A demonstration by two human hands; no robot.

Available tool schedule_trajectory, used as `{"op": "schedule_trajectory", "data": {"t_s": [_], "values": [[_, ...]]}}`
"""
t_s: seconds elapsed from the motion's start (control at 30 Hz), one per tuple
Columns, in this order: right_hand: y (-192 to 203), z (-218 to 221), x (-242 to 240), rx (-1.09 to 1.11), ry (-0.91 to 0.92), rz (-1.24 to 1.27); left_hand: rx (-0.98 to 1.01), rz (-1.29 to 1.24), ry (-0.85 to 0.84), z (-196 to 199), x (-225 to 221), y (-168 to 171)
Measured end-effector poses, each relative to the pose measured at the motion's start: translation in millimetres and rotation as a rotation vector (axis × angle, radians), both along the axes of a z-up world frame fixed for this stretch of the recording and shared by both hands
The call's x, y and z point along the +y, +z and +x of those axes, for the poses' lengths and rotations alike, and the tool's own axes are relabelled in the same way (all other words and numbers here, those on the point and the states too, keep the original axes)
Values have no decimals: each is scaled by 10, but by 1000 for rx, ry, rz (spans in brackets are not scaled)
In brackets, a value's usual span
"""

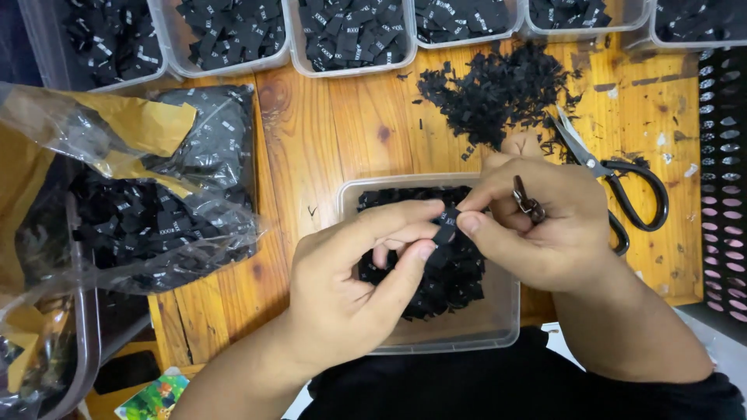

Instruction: Trimming excess material from small black garment labels using snips and sorting them into containers.

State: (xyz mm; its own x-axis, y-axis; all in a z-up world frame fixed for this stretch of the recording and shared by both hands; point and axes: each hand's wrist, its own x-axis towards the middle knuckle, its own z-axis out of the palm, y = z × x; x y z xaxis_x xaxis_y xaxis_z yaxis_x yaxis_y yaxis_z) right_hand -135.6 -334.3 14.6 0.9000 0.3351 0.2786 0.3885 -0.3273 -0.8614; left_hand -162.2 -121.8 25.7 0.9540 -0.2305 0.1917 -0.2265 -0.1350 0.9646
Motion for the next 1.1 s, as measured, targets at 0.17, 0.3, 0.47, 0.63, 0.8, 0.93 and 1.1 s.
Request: {"op": "schedule_trajectory", "data": {"t_s": [0.17, 0.3, 0.47, 0.63, 0.8, 0.93, 1.1], "values": [[-23, -10, -5, -5, 24, 24, -30, -50, -119, 81, 20, 39], [-20, -19, -8, 33, 11, 25, -12, -24, -114, 79, 18, 25], [-11, -20, -14, 55, -7, 46, 7, -8, -128, 63, 17, 14], [-26, -25, -23, 29, -5, 22, -1, -10, -130, 57, 9, 10], [-55, -18, -37, -8, 6, 116, -53, 24, -130, 67, 39, 49], [-17, -41, -51, -64, 20, 118, -411, 197, -87, 95, 118, 100], [-47, -100, -85, -4, 31, 125, -504, 234, -91, 99, 138, 78]]}}
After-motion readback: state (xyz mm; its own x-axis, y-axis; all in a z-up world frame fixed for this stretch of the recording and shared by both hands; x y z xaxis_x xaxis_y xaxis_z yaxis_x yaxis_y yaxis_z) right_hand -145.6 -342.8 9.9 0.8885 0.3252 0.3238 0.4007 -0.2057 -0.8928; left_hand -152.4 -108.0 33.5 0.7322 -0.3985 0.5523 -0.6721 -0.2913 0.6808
